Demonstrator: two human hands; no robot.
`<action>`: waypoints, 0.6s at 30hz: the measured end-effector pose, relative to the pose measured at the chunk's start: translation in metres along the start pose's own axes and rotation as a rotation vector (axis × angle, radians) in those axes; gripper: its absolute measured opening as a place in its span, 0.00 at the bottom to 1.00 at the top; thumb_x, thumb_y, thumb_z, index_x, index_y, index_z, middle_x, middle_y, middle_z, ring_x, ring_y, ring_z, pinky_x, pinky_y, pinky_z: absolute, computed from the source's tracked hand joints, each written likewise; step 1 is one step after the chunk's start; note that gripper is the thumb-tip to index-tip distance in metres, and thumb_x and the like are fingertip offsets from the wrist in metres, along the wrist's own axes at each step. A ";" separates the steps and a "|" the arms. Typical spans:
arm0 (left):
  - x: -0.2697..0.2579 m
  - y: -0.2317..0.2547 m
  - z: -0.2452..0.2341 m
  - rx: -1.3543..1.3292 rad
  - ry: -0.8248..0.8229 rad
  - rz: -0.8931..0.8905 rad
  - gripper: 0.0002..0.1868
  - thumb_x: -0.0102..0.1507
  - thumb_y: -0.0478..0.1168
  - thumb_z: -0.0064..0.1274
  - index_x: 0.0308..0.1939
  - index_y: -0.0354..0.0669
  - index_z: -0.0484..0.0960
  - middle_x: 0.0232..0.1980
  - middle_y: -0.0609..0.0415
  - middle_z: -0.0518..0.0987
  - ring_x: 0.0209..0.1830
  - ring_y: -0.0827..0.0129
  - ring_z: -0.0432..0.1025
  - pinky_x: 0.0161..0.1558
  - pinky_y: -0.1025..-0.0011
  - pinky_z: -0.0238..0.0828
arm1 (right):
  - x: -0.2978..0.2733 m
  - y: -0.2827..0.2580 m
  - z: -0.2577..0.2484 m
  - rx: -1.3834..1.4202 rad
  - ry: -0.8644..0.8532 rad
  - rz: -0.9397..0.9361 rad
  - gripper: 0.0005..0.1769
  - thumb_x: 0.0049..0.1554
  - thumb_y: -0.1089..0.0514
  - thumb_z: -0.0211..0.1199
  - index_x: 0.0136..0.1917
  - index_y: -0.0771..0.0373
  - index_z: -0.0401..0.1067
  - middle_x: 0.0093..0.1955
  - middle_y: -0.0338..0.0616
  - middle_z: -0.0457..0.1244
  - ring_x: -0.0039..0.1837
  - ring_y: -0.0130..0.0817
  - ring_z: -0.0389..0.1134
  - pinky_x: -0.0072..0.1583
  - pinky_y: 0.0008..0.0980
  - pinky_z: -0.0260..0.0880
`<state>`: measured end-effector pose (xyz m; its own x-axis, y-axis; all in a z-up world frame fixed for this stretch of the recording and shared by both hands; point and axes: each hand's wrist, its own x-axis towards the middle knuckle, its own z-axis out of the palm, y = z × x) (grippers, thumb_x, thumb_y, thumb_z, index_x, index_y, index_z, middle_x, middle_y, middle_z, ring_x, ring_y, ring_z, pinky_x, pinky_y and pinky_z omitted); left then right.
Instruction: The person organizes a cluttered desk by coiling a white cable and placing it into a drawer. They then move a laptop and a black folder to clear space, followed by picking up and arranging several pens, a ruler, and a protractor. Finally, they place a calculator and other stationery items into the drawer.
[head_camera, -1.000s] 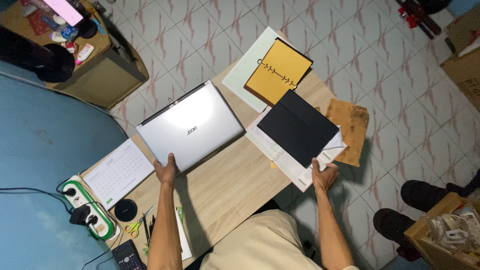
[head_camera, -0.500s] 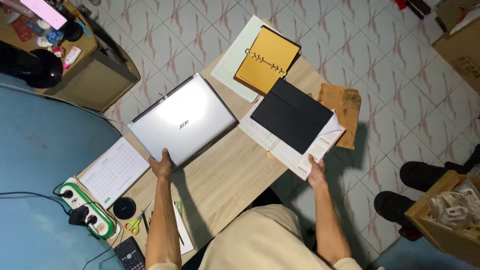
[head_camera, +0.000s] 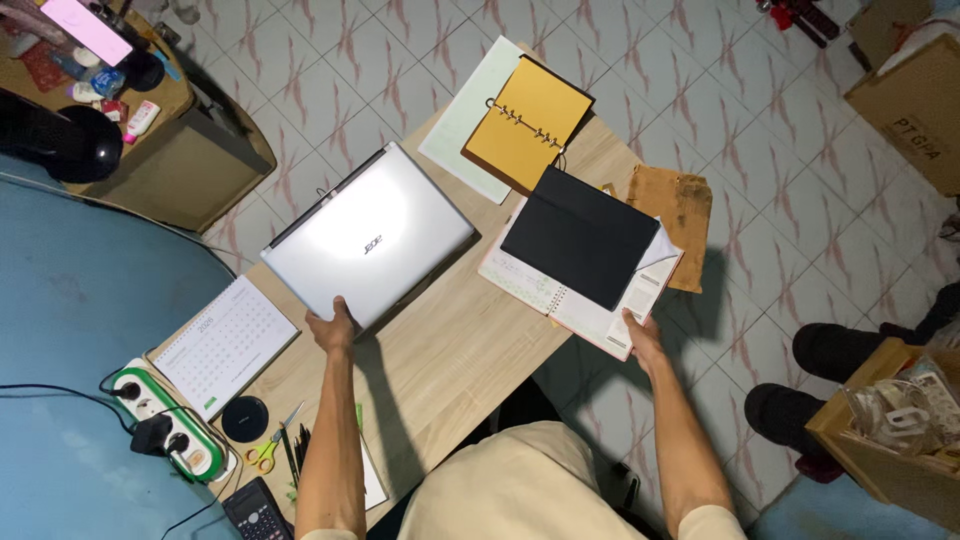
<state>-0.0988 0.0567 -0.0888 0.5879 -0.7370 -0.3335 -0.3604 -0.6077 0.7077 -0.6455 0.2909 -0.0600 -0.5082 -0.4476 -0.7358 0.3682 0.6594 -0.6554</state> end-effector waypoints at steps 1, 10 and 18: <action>-0.001 0.000 0.000 0.017 0.008 -0.020 0.48 0.60 0.54 0.63 0.74 0.31 0.58 0.71 0.34 0.68 0.71 0.45 0.64 0.71 0.59 0.57 | -0.001 0.000 0.000 -0.106 0.012 0.029 0.29 0.61 0.44 0.62 0.70 0.60 0.67 0.59 0.47 0.68 0.55 0.40 0.72 0.49 0.43 0.74; -0.009 -0.009 -0.019 -0.030 -0.082 -0.056 0.49 0.58 0.52 0.64 0.76 0.37 0.58 0.65 0.36 0.73 0.66 0.48 0.69 0.68 0.59 0.63 | 0.013 -0.029 -0.004 -0.461 0.722 -0.426 0.53 0.55 0.46 0.78 0.78 0.68 0.49 0.68 0.65 0.59 0.68 0.58 0.59 0.67 0.55 0.60; -0.060 -0.037 -0.028 -0.014 0.065 0.272 0.27 0.61 0.41 0.62 0.63 0.37 0.75 0.56 0.42 0.78 0.52 0.56 0.75 0.57 0.61 0.72 | 0.022 -0.054 0.105 -0.386 0.032 -0.864 0.09 0.62 0.61 0.66 0.55 0.63 0.73 0.40 0.44 0.68 0.40 0.30 0.68 0.42 0.30 0.70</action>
<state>-0.1003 0.1318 -0.0774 0.5161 -0.8518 -0.0899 -0.5015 -0.3856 0.7745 -0.5946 0.1823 -0.0583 -0.5078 -0.8614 -0.0136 -0.4254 0.2644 -0.8655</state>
